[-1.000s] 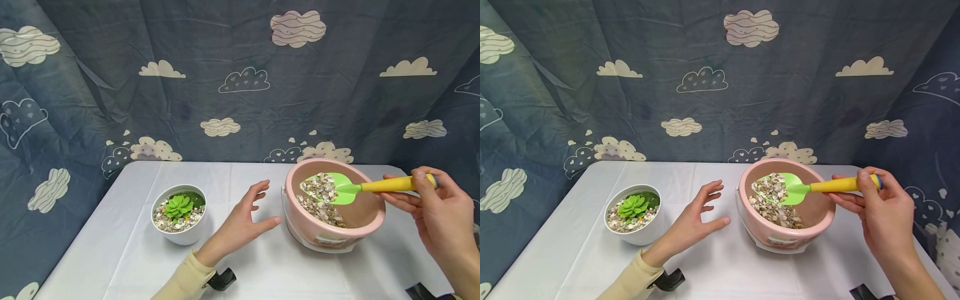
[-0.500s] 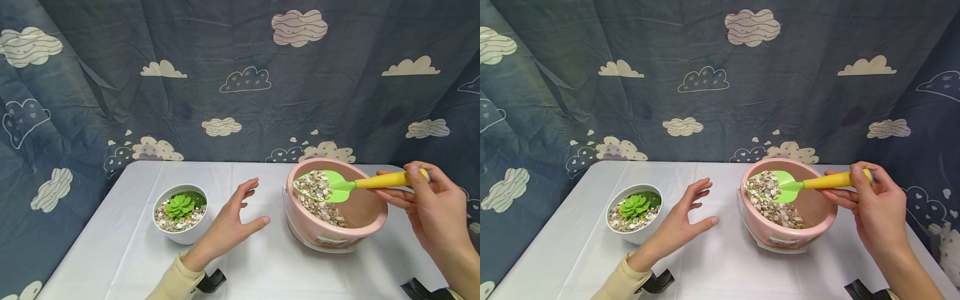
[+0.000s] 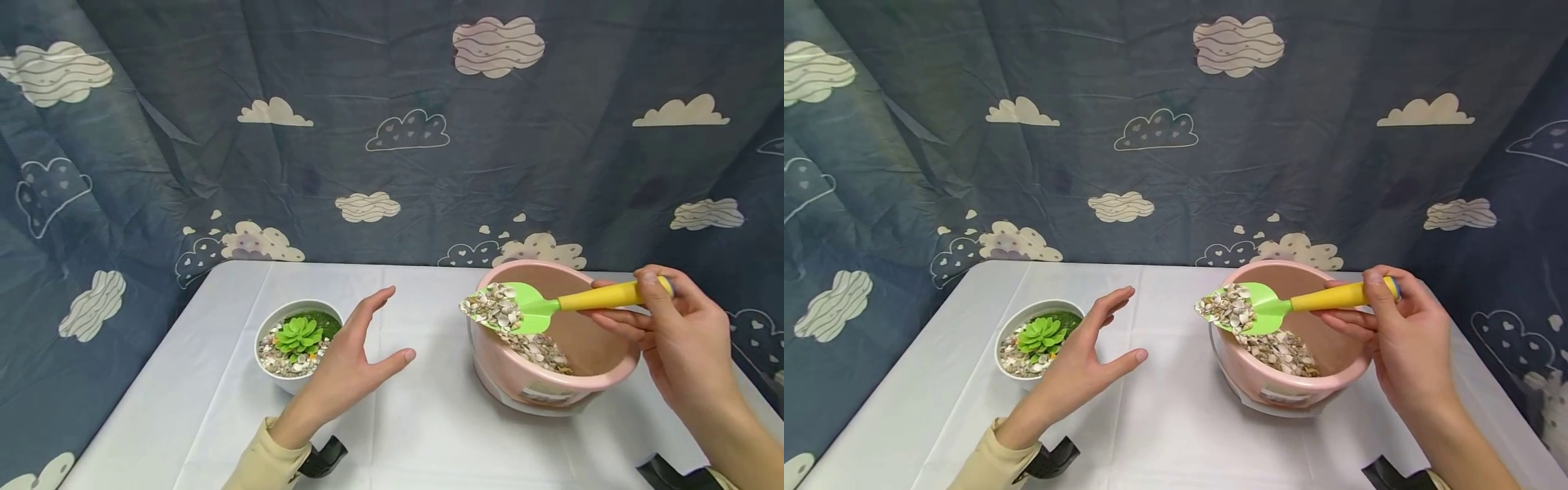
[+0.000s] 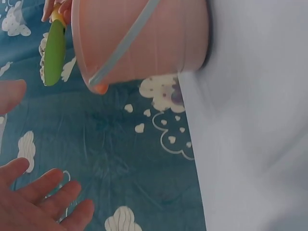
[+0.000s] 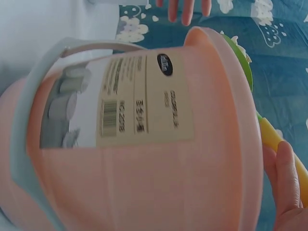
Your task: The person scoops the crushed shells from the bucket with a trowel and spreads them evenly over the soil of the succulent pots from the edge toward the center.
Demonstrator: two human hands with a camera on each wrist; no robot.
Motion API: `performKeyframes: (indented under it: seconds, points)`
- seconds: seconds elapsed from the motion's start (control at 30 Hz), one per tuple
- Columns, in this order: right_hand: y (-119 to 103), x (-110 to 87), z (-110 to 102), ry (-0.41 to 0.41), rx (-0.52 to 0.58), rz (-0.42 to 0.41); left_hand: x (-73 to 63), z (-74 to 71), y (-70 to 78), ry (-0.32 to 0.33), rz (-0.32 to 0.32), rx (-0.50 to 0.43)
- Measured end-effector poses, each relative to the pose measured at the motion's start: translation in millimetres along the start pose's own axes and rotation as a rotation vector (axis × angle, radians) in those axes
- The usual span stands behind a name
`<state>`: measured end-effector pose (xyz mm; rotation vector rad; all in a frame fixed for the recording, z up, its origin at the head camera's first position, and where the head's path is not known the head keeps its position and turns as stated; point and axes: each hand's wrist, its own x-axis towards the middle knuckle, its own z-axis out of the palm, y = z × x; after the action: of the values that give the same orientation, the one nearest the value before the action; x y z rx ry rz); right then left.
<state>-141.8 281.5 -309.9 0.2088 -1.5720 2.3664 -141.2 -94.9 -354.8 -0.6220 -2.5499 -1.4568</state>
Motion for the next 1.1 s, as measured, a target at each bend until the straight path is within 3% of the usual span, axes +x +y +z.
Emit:
performKeyframes:
  seconds: [0.43,0.77,1.1]
  points:
    - [8,-0.2,10,-0.018,-0.005,0.054,-6.7,-23.9,-7.2,0.083,0.078,0.164]
    - [10,0.3,19,-0.051,-0.044,0.01,-14.1,-53.5,-22.8,0.136,0.165,0.311]
    - [12,0.0,25,-0.04,-0.026,-0.015,-30.5,-83.9,-46.9,0.107,0.065,0.351]
